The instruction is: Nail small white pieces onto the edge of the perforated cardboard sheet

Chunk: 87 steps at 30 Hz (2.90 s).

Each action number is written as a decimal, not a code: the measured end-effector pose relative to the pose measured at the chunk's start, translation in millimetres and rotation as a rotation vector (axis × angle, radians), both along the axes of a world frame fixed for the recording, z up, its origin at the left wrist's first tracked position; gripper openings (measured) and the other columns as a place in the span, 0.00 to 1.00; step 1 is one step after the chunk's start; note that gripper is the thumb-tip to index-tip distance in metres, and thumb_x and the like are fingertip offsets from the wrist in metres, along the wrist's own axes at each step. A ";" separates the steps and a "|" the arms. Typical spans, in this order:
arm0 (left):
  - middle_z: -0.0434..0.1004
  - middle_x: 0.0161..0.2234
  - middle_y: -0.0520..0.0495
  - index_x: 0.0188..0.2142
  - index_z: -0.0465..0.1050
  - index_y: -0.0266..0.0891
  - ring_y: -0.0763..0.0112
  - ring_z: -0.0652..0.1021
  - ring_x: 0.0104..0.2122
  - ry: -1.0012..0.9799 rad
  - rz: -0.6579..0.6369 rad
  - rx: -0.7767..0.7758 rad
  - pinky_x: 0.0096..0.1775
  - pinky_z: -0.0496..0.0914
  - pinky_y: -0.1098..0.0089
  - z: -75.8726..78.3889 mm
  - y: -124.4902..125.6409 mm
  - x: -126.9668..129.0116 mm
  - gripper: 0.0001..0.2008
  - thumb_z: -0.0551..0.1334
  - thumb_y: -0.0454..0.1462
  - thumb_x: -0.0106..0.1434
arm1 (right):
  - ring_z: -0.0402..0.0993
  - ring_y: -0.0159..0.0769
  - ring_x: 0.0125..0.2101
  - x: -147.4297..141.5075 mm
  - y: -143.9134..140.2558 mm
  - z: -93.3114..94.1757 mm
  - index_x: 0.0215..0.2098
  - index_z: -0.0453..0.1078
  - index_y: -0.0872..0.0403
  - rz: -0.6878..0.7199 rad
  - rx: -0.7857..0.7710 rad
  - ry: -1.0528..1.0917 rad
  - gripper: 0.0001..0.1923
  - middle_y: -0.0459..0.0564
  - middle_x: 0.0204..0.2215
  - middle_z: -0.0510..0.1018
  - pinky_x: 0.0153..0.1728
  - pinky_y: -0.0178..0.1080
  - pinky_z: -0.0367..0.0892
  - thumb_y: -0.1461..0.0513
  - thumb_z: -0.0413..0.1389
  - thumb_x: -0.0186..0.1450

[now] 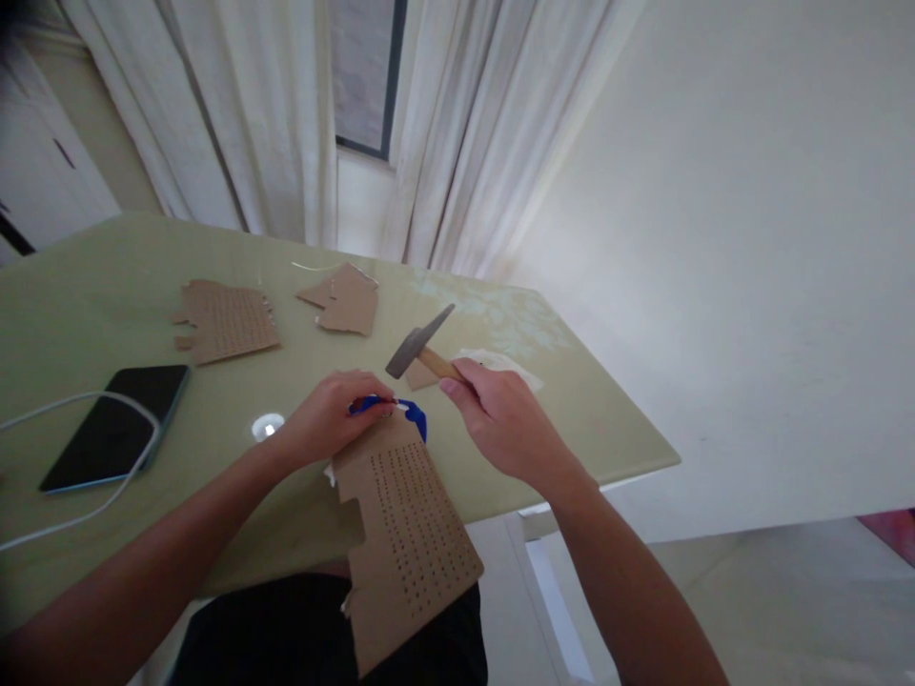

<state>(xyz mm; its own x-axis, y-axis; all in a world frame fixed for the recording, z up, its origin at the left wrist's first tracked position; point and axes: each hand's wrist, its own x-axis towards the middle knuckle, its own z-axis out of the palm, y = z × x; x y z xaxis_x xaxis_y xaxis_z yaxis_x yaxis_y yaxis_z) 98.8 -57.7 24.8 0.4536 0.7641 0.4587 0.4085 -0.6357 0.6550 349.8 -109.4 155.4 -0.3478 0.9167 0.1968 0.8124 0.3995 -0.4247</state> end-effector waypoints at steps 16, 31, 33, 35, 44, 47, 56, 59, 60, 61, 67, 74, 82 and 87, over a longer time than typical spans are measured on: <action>0.88 0.44 0.45 0.45 0.83 0.43 0.57 0.84 0.45 0.167 0.023 0.070 0.49 0.70 0.58 0.8 -1.5 -0.3 0.08 0.63 0.38 0.76 | 0.73 0.44 0.36 23.0 -61.6 -99.9 0.37 0.72 0.51 -0.373 -0.281 0.379 0.23 0.49 0.33 0.78 0.40 0.43 0.66 0.41 0.66 0.67; 0.88 0.42 0.46 0.44 0.83 0.44 0.60 0.83 0.42 0.074 0.053 0.082 0.48 0.71 0.59 2.4 1.3 -4.9 0.08 0.63 0.39 0.75 | 0.71 0.31 0.27 9.5 -82.4 -121.1 0.36 0.64 0.49 -0.469 -0.588 1.124 0.36 0.42 0.33 0.78 0.28 0.34 0.66 0.53 0.83 0.44; 0.88 0.41 0.46 0.45 0.83 0.44 0.60 0.83 0.41 0.049 0.069 0.104 0.48 0.71 0.59 3.9 0.9 -6.9 0.08 0.63 0.39 0.75 | 0.71 0.30 0.27 7.4 -81.2 -124.9 0.36 0.63 0.49 -0.475 -0.610 1.183 0.36 0.41 0.32 0.78 0.26 0.32 0.64 0.54 0.84 0.45; 0.88 0.41 0.46 0.45 0.84 0.44 0.60 0.83 0.41 0.030 0.086 0.130 0.48 0.71 0.59 4.5 1.4 -8.6 0.09 0.63 0.40 0.76 | 0.71 0.30 0.26 5.2 -78.5 -129.2 0.37 0.63 0.49 -0.490 -0.617 1.223 0.36 0.41 0.31 0.77 0.24 0.31 0.61 0.54 0.83 0.46; 0.90 0.42 0.45 0.44 0.85 0.44 0.57 0.83 0.42 0.121 0.111 0.094 0.49 0.71 0.56 -5.4 9.1 -8.7 0.09 0.64 0.39 0.74 | 0.61 0.25 0.19 -3.2 -70.6 -141.5 0.36 0.63 0.49 -0.491 -0.654 1.233 0.37 0.40 0.29 0.76 0.15 0.30 0.46 0.53 0.84 0.45; 0.90 0.43 0.45 0.45 0.85 0.44 0.57 0.83 0.43 0.122 0.106 0.079 0.49 0.72 0.57 -7.2 9.9 -8.4 0.09 0.64 0.40 0.74 | 0.58 0.26 0.18 -0.8 -69.0 -147.6 0.35 0.64 0.49 -0.456 -0.625 1.191 0.33 0.38 0.25 0.72 0.16 0.31 0.46 0.46 0.81 0.51; 0.90 0.42 0.45 0.43 0.86 0.44 0.58 0.84 0.42 0.109 0.093 0.063 0.49 0.73 0.57 -3.5 11.7 -3.5 0.09 0.65 0.38 0.74 | 0.61 0.34 0.21 28.6 -22.9 -86.9 0.33 0.71 0.50 -0.190 -0.252 0.488 0.24 0.43 0.21 0.69 0.23 0.37 0.54 0.42 0.56 0.77; 0.90 0.41 0.45 0.43 0.87 0.45 0.58 0.84 0.41 0.104 0.105 0.065 0.48 0.74 0.58 -3.2 10.9 -3.5 0.09 0.65 0.37 0.74 | 0.62 0.35 0.24 20.7 -9.0 -44.9 0.30 0.67 0.49 -0.133 -0.058 0.241 0.21 0.42 0.21 0.67 0.28 0.39 0.53 0.48 0.54 0.79; 0.90 0.40 0.45 0.43 0.87 0.45 0.58 0.83 0.41 0.103 0.106 0.064 0.48 0.74 0.58 -3.2 10.5 -3.6 0.09 0.65 0.37 0.74 | 0.62 0.35 0.24 16.3 -5.3 -35.4 0.30 0.65 0.49 -0.134 0.003 0.198 0.21 0.42 0.21 0.66 0.29 0.40 0.52 0.50 0.54 0.79; 0.90 0.40 0.45 0.43 0.87 0.45 0.58 0.83 0.40 0.104 0.106 0.062 0.47 0.73 0.58 -3.2 10.1 -3.8 0.09 0.65 0.37 0.73 | 0.62 0.35 0.24 11.7 -1.9 -28.9 0.30 0.64 0.49 -0.135 0.048 0.161 0.21 0.42 0.21 0.66 0.30 0.40 0.52 0.51 0.53 0.79; 0.90 0.41 0.46 0.42 0.87 0.44 0.58 0.83 0.40 0.131 0.109 0.050 0.48 0.73 0.57 -4.3 8.8 -3.3 0.10 0.64 0.37 0.74 | 0.69 0.40 0.29 -7.1 11.7 -28.7 0.35 0.68 0.50 -0.033 0.001 -0.129 0.16 0.48 0.27 0.74 0.34 0.41 0.52 0.54 0.51 0.81; 0.88 0.40 0.45 0.42 0.86 0.43 0.59 0.83 0.41 0.092 0.094 0.026 0.47 0.73 0.59 -4.7 9.2 -1.8 0.08 0.66 0.36 0.74 | 0.69 0.39 0.28 -8.9 7.4 -16.5 0.38 0.69 0.51 -0.110 0.093 -0.196 0.19 0.47 0.28 0.76 0.33 0.40 0.53 0.52 0.48 0.83; 0.87 0.41 0.45 0.42 0.85 0.42 0.58 0.83 0.42 0.087 0.077 0.022 0.49 0.73 0.59 -5.9 8.3 -2.1 0.08 0.65 0.36 0.74 | 0.71 0.40 0.30 -14.6 7.9 -24.8 0.38 0.70 0.51 -0.035 0.046 -0.263 0.18 0.48 0.28 0.77 0.33 0.41 0.51 0.53 0.49 0.83; 0.86 0.44 0.44 0.42 0.84 0.42 0.57 0.82 0.46 0.067 0.115 0.025 0.52 0.74 0.56 -7.7 6.8 -1.3 0.08 0.63 0.37 0.75 | 0.68 0.38 0.28 -9.7 0.4 -26.8 0.33 0.63 0.49 -0.109 0.024 -0.042 0.19 0.45 0.26 0.72 0.33 0.40 0.54 0.51 0.49 0.82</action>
<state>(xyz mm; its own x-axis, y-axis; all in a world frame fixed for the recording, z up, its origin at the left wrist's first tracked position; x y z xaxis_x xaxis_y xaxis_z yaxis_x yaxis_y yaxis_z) 97.5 -50.9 17.1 0.3942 0.8014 0.4499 0.5215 -0.5981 0.6085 340.1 -108.9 128.6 -0.2544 0.9447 0.2068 0.8685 0.3172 -0.3809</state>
